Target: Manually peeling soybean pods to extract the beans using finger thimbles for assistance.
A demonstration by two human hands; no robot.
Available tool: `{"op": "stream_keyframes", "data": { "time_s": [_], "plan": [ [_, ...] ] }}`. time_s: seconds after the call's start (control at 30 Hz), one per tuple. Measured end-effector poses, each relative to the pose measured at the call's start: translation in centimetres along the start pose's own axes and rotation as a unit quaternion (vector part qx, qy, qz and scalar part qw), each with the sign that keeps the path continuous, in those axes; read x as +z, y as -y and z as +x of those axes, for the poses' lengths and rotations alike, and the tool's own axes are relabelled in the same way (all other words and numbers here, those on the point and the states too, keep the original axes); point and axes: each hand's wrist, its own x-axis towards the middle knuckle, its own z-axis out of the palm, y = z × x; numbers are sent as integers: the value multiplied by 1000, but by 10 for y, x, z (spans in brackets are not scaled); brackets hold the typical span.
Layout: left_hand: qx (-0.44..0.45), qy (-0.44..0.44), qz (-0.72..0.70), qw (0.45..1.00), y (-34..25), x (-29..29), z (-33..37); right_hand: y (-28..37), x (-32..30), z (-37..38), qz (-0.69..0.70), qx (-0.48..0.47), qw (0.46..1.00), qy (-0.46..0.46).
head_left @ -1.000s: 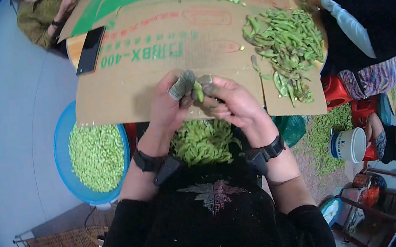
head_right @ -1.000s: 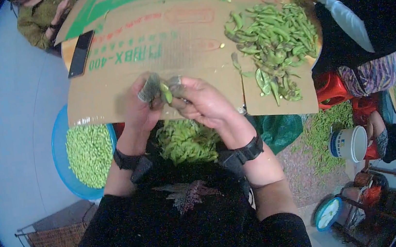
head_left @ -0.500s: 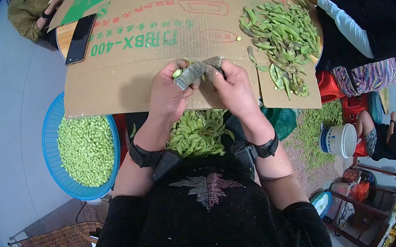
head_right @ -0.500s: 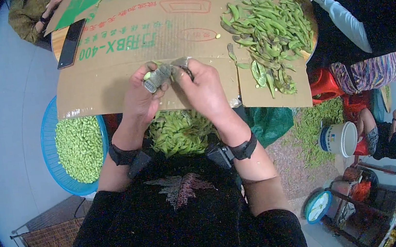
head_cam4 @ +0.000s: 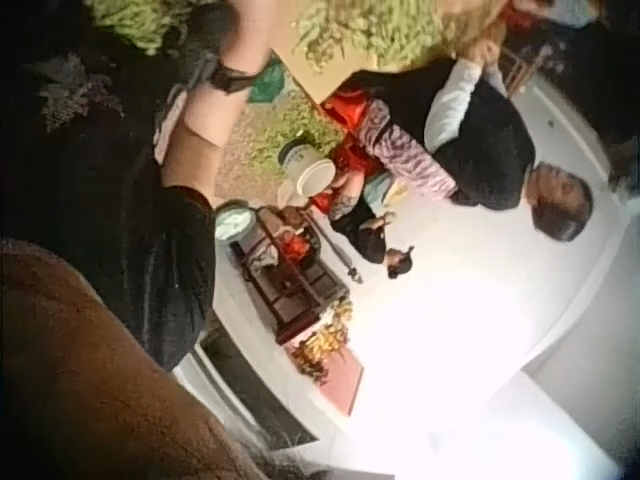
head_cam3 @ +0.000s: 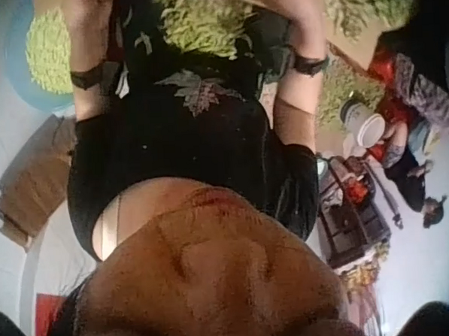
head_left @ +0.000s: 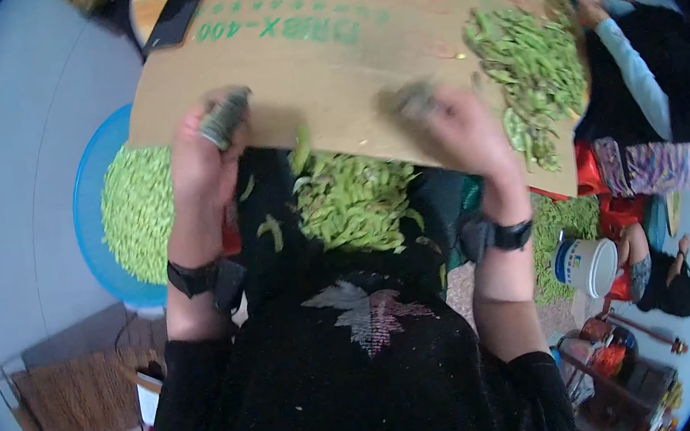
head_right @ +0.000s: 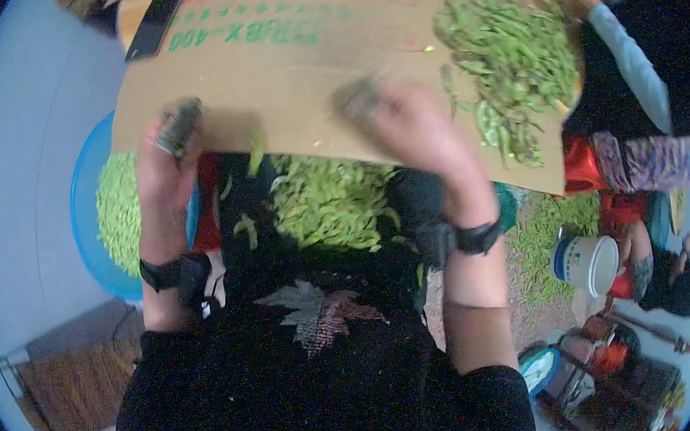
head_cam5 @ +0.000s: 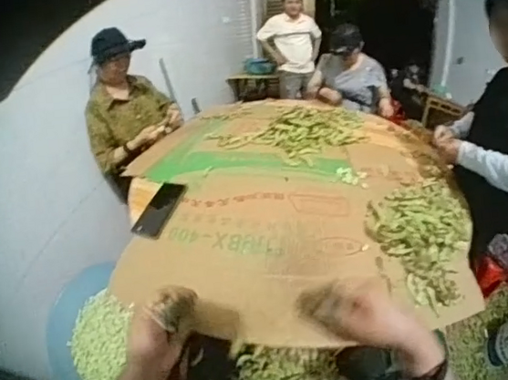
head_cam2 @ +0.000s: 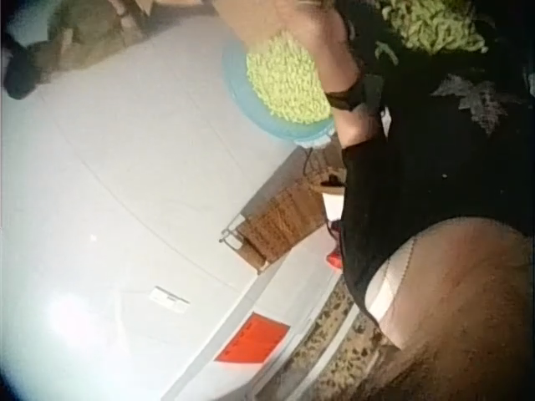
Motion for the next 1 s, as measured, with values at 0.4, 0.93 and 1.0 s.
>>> {"op": "stream_keyframes", "data": {
  "time_s": [0.4,0.93,1.0],
  "plan": [
    [11,-153,282,947,-69,-171,-41,-37,-33,39,-371,65,917,-135],
    [94,-93,772,622,-132,-130,-4,-17,-17,18,-220,-8,953,-210],
    [87,12,664,743,-136,-48,26,-8,-15,14,-169,15,967,-189]
  ]
}}
